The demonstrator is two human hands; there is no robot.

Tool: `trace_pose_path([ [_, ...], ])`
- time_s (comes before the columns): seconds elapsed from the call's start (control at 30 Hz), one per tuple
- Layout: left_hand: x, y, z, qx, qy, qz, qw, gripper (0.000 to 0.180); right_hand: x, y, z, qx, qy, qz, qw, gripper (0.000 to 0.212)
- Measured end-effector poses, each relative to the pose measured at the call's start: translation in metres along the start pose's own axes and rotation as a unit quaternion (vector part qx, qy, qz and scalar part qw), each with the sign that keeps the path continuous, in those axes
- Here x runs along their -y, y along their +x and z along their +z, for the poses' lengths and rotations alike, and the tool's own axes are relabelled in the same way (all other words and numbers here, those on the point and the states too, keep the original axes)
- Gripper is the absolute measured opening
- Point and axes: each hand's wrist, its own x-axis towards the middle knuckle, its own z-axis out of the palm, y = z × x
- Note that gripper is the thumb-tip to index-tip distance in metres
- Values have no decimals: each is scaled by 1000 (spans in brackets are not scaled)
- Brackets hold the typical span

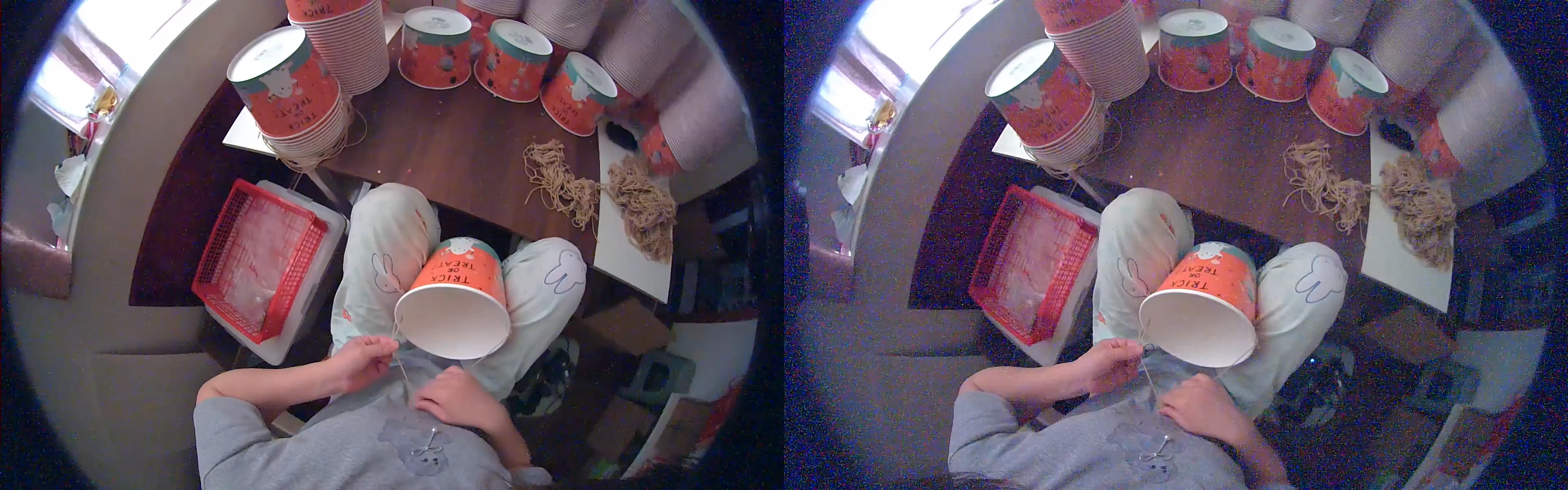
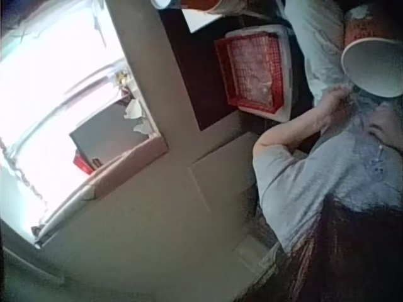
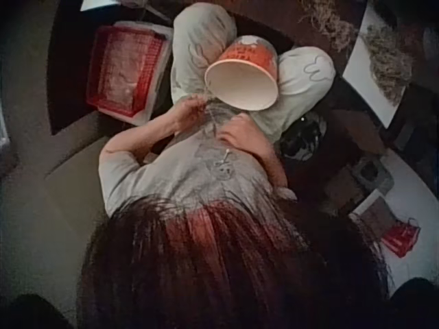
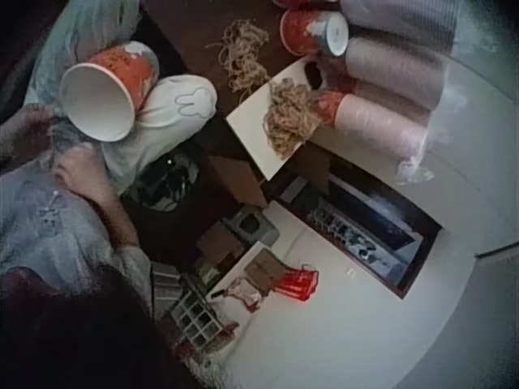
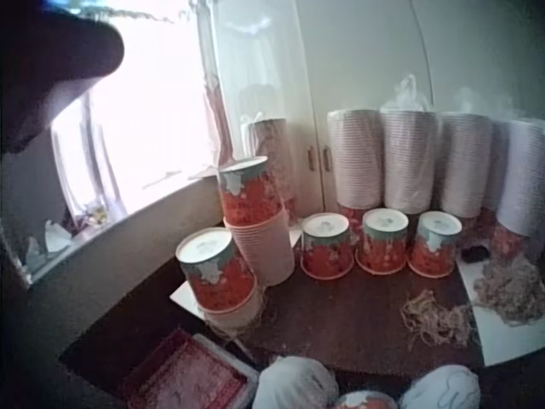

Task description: Assembling paper buckets by threading string handles through pre-drilled holes.

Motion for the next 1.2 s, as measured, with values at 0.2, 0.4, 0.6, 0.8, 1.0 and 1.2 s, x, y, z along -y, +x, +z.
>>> trace_pose_path([
  [0.2,2,4,-6,22,59,13,998,8,18,31,14,-34,198,128,971,24],
  [0.4,-6,-2,-5,17,56,-35,998,12,14,47,43,-25,79,73,994,27],
  [0.6,-10,-2,-6,-20,76,-46,996,12,12,44,43,-46,8,78,996,24],
  [0.8,-7,0,-7,-9,74,-20,997,11,12,41,37,-39,7,41,998,24],
  [1.0,-11,13,-8,-40,106,-15,993,11,9,41,39,11,30,11,999,21],
  [1.2,-21,16,7,-42,84,22,995,9,6,40,44,26,118,-23,992,27],
])
